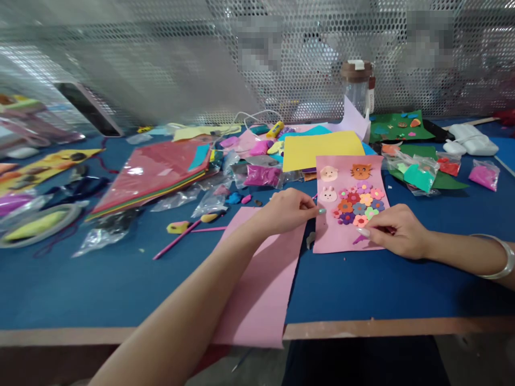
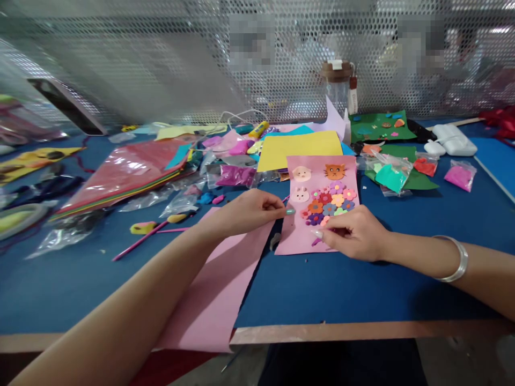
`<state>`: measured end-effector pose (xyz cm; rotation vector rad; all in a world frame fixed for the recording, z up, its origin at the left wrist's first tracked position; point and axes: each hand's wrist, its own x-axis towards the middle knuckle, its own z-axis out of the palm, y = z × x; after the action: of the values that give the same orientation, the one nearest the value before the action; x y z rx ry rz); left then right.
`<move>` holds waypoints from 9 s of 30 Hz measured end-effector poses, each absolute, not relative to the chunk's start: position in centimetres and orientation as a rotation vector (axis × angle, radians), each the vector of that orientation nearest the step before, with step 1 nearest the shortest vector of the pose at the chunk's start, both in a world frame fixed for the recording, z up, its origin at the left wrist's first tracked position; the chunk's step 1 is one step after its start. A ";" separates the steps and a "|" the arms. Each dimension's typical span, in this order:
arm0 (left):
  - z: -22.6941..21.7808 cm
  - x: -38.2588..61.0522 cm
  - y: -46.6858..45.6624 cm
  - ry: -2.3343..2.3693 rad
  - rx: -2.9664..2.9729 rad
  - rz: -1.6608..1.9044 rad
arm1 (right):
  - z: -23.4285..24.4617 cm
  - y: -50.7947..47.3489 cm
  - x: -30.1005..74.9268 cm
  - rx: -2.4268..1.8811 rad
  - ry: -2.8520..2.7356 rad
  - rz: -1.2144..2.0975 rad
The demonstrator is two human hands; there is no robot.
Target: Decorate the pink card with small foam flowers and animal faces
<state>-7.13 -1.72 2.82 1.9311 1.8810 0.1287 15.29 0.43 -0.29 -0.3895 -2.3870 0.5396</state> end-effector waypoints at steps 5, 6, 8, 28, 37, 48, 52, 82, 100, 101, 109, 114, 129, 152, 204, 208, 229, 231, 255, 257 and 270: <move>3.6 -6.9 -2.5 1.926 1.974 0.099 | -0.4 0.3 15.3 -0.317 -2.437 0.437; 3.6 -6.8 -2.6 1.920 2.009 0.142 | -0.4 0.3 15.2 -0.309 -2.443 0.415; 3.4 -6.6 -2.7 1.861 2.091 0.260 | -0.4 0.3 15.2 -0.306 -2.447 0.391; 0.9 -6.1 -1.9 1.700 2.543 0.355 | -0.6 0.3 15.2 -0.277 -2.458 0.349; 2.5 -6.3 -2.8 1.614 2.508 0.650 | -0.6 0.4 15.3 -0.266 -2.498 0.319; 3.1 -4.9 -5.3 1.350 2.848 0.359 | -0.4 0.2 15.2 -0.332 -2.447 0.440; 2.3 -5.3 -4.7 1.342 2.788 0.292 | -0.4 0.3 15.2 -0.335 -2.436 0.405; 1.4 -4.7 -3.9 1.259 2.828 0.427 | -0.4 -0.1 15.2 -0.117 -2.345 0.191; 0.8 -4.7 -3.7 1.246 2.838 0.520 | -0.4 -0.1 15.2 -0.126 -2.381 0.214; 0.7 -4.7 -3.7 1.265 2.839 0.502 | -0.4 -0.1 15.2 -0.122 -2.379 0.217; 0.2 -5.1 -3.5 1.281 2.887 0.345 | -0.4 -0.1 15.1 -0.131 -2.373 0.211; 0.3 -4.9 -3.5 1.268 2.956 0.257 | -0.5 -0.1 15.0 -0.127 -2.356 0.215; 0.4 -4.5 -3.2 1.273 2.946 0.646 | 0.3 0.7 14.9 -0.668 -2.100 0.811; 0.2 -3.8 -3.5 1.115 2.960 1.276 | 0.2 0.4 14.5 -0.726 -2.155 0.749; -0.3 -5.1 -2.2 1.298 2.844 1.176 | -0.8 0.2 15.1 -0.308 -2.344 0.334; -0.5 -5.2 -2.2 1.327 2.827 1.202 | -0.7 0.1 15.1 -0.313 -2.354 0.332; -0.9 -5.1 -1.8 1.288 2.780 1.030 | -0.6 0.2 15.1 -0.302 -2.361 0.354; -0.9 -5.1 -1.7 1.257 2.783 1.051 | -0.6 0.2 15.1 -0.310 -2.378 0.332; -1.2 -5.3 -1.0 1.309 2.872 0.878 | -0.6 0.2 15.1 -0.322 -2.403 0.325; -1.1 -5.3 -1.0 1.305 2.871 0.870 | -0.6 0.2 15.1 -0.319 -2.403 0.330; 1.1 -4.7 -3.4 1.146 2.883 0.726 | -0.3 0.1 15.0 -0.351 -2.442 0.363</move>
<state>-4.74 -3.39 1.07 2.8828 1.1459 0.7261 14.99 0.12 -0.32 -0.3507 -2.4420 0.3634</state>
